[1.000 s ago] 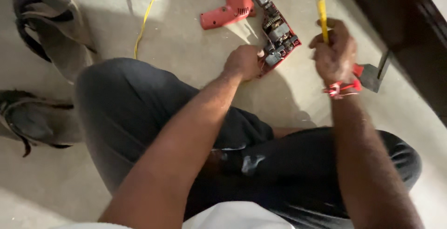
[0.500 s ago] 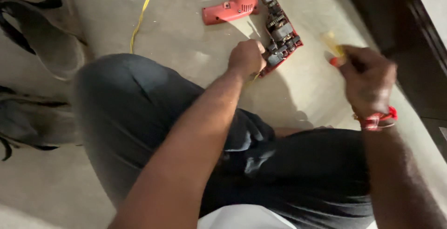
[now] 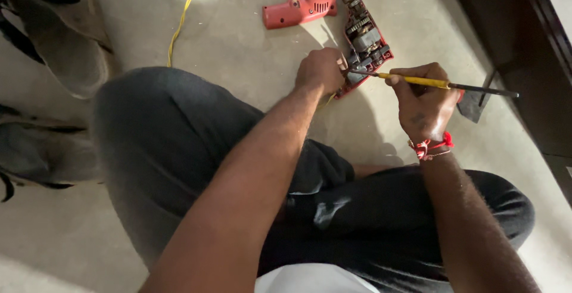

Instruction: The person sits on the floor and uses a screwdriver to remove screws from the casing of a red power drill. They then use a hammer to tap on the internal components of the opened drill.

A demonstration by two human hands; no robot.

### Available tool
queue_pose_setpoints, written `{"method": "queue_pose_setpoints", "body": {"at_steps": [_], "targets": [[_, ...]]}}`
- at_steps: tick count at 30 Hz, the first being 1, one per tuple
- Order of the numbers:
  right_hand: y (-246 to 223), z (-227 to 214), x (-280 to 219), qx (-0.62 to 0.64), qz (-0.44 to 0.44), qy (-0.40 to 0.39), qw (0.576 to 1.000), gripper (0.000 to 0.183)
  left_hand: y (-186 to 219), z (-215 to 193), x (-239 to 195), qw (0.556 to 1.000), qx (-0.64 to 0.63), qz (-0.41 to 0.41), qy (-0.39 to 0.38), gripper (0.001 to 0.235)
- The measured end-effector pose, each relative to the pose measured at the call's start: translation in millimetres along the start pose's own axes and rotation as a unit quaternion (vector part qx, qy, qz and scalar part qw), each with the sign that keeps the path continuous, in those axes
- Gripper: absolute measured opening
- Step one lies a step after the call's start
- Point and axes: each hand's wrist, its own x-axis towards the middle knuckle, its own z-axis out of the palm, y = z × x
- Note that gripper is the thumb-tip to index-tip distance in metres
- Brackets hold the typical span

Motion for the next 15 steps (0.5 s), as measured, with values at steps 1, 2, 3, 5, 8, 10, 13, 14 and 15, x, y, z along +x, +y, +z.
{"method": "queue_pose_setpoints", "body": {"at_steps": [1,2,3,5,8,10,13,14,15], "targets": [[0.3,0.9,-0.6,0.002,-0.004,-0.002,1.000,0.017,0.0,-0.7,-0.7,1.000,0.004,-0.003,-0.005,0.030],[0.3,1.6,-1.2,0.005,-0.009,-0.004,1.000,0.018,0.1,-1.5,-1.6,1.000,0.007,-0.006,-0.011,0.031],[0.1,2.4,-1.4,0.006,0.000,-0.002,1.000,0.018,0.3,-2.6,-2.3,1.000,0.013,-0.002,-0.009,0.029],[-0.4,2.9,-0.9,0.007,0.015,0.000,1.000,0.018,0.9,-4.7,-3.6,1.000,0.024,0.005,-0.006,0.024],[-0.3,1.6,1.1,0.018,-0.005,-0.003,1.000,0.019,3.2,-6.9,-3.6,0.999,0.026,0.000,-0.033,0.025],[0.9,0.7,0.4,0.028,0.006,-0.003,1.000,0.018,2.9,-6.9,-4.1,1.000,0.020,0.010,-0.019,0.027],[5.4,0.0,0.5,0.012,0.005,-0.004,1.000,0.018,2.1,-5.3,-2.0,1.000,0.020,0.003,-0.018,0.027],[7.2,0.2,0.0,0.002,0.001,-0.005,1.000,0.018,0.8,-4.8,-1.8,1.000,0.022,-0.004,-0.021,0.026],[9.0,0.5,-0.3,-0.010,-0.003,-0.003,1.000,0.018,-0.7,-4.1,-1.9,1.000,0.023,-0.005,-0.020,0.026]]}}
